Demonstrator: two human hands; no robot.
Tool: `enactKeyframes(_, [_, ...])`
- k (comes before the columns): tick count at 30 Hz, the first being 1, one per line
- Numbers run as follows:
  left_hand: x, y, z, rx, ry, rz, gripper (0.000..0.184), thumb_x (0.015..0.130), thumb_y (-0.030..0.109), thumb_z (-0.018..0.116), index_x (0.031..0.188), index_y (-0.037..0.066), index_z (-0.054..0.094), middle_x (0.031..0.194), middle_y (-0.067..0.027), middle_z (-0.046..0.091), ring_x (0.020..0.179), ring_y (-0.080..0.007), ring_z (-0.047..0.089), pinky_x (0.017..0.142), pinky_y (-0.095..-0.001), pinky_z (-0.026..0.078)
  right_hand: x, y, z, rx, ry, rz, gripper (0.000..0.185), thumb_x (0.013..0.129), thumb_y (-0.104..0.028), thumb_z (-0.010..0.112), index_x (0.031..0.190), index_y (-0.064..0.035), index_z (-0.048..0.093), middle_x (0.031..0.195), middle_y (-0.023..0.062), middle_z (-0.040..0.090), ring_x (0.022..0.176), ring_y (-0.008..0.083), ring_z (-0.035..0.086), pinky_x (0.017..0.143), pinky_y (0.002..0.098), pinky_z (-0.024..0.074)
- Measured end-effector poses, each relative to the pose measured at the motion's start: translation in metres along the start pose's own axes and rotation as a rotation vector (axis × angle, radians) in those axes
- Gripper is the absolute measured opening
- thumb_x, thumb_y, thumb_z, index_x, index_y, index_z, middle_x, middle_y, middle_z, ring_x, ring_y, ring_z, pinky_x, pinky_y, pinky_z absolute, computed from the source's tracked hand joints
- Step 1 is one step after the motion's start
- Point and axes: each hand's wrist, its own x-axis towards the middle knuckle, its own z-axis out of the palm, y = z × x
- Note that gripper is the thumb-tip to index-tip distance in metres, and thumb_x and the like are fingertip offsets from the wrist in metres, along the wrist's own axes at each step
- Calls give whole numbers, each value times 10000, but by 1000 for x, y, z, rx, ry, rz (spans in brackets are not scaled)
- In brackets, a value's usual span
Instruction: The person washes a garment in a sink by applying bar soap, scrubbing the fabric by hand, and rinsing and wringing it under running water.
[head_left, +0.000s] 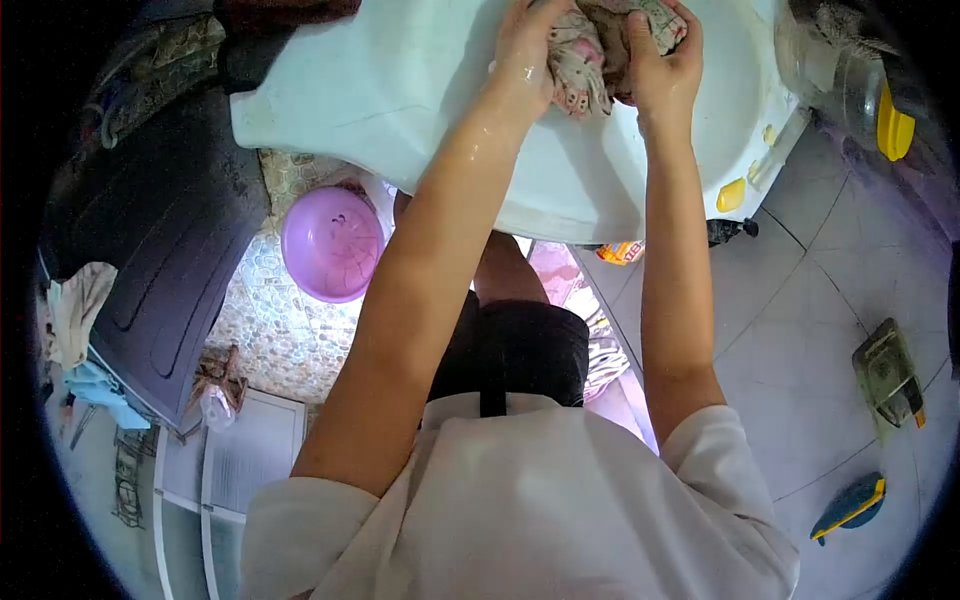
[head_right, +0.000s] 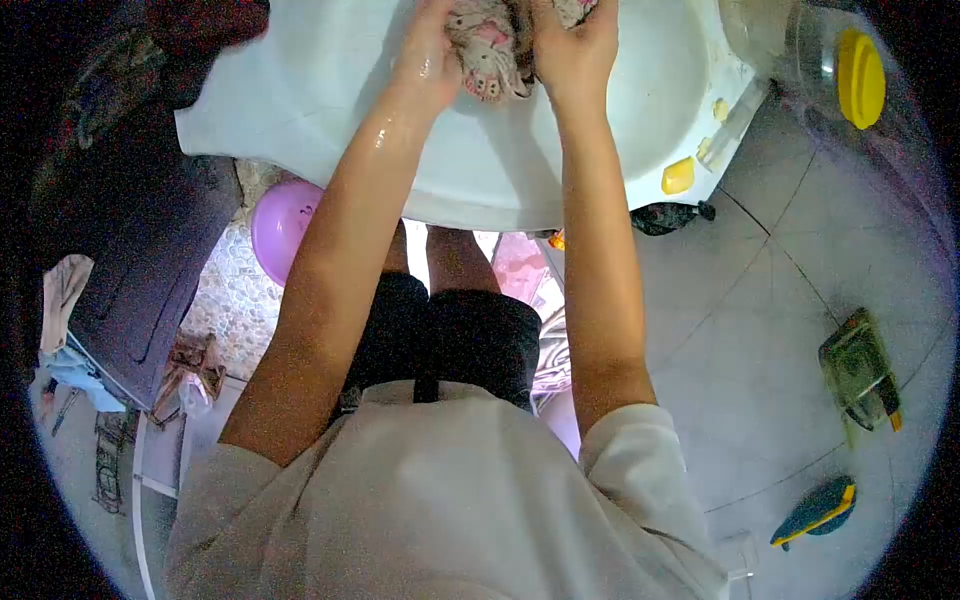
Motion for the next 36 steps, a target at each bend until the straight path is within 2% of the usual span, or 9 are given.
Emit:
enactKeyframes(2, [2, 0, -1, -274, -24, -93, 296, 908, 266, 441, 1073, 35, 526, 954, -77, 608, 877, -189, 578, 780, -305, 476, -17, -11, 15, -312, 91, -197, 277, 743, -152, 681, 969, -20, 590, 806, 74, 616, 738, 126, 567, 674, 260, 472])
enactKeyframes(4, [4, 2, -7, -462, -301, -330, 303, 913, 259, 410, 1068, 31, 537, 965, -82, 610, 908, -202, 581, 817, -313, 472, -44, -29, 39, -617, 52, -237, 295, 756, -302, 659, 892, -42, 626, 697, 140, 616, 612, 215, 615, 573, 304, 478])
enactKeyframes(5, [-7, 3, -5, -53, 70, -227, 324, 917, 264, 366, 1047, 31, 550, 976, -85, 608, 923, -216, 579, 828, -328, 466, -47, -27, 45, -659, 81, -266, 335, 755, -350, 648, 901, -49, 628, 695, 170, 613, 602, 256, 627, 555, 318, 477])
enactKeyframes(11, [5, -8, -18, -44, 201, -248, 340, 900, 275, 385, 1065, 29, 552, 1003, -114, 606, 913, -238, 580, 837, -345, 466, -9, -29, 57, -741, 233, -170, 276, 796, -304, 529, 829, -43, 616, 604, 224, 582, 571, 393, 586, 531, 447, 469])
enactKeyframes(13, [-15, 5, -6, 847, 161, 81, 336, 905, 262, 392, 1084, 20, 544, 1033, -127, 603, 947, -246, 580, 861, -345, 469, -18, -32, 68, -738, 371, -147, 298, 796, -311, 521, 765, -29, 611, 614, 226, 583, 572, 397, 583, 544, 465, 466])
enactKeyframes(14, [8, -10, -44, -17, -119, 4, 318, 911, 234, 402, 1098, 9, 527, 1075, -133, 588, 993, -250, 570, 888, -342, 462, -18, -32, 64, -743, 377, -147, 298, 796, -311, 521, 765, -29, 611, 614, 226, 583, 572, 397, 583, 544, 465, 466])
enactKeyframes(17, [14, -13, -58, -212, 50, -94, 333, 921, 242, 396, 1125, 3, 507, 1132, -146, 561, 1070, -245, 536, 943, -334, 428, -13, -26, 52, -829, 208, -201, 311, 795, -330, 520, 770, -32, 608, 623, 221, 590, 586, 394, 589, 560, 469, 471])
enactKeyframes(30, [10, -26, -49, -97, 65, -140, 289, 915, 304, 390, 978, 87, 570, 863, -28, 599, 814, -160, 561, 774, -294, 463, -30, -19, 36, -854, -58, -36, 492, 835, -453, 466, 1157, -82, 445, 804, 241, 619, 705, 416, 598, 629, 493, 472])
enactKeyframes(36, [-5, -17, -33, -130, -156, -260, 284, 880, 262, 471, 1070, 64, 546, 1031, -92, 604, 981, -248, 560, 895, -381, 435, -34, 8, -13, -768, -201, 61, 611, 848, -495, 446, 1115, 45, 346, 792, 318, 580, 759, 456, 576, 626, 498, 455])
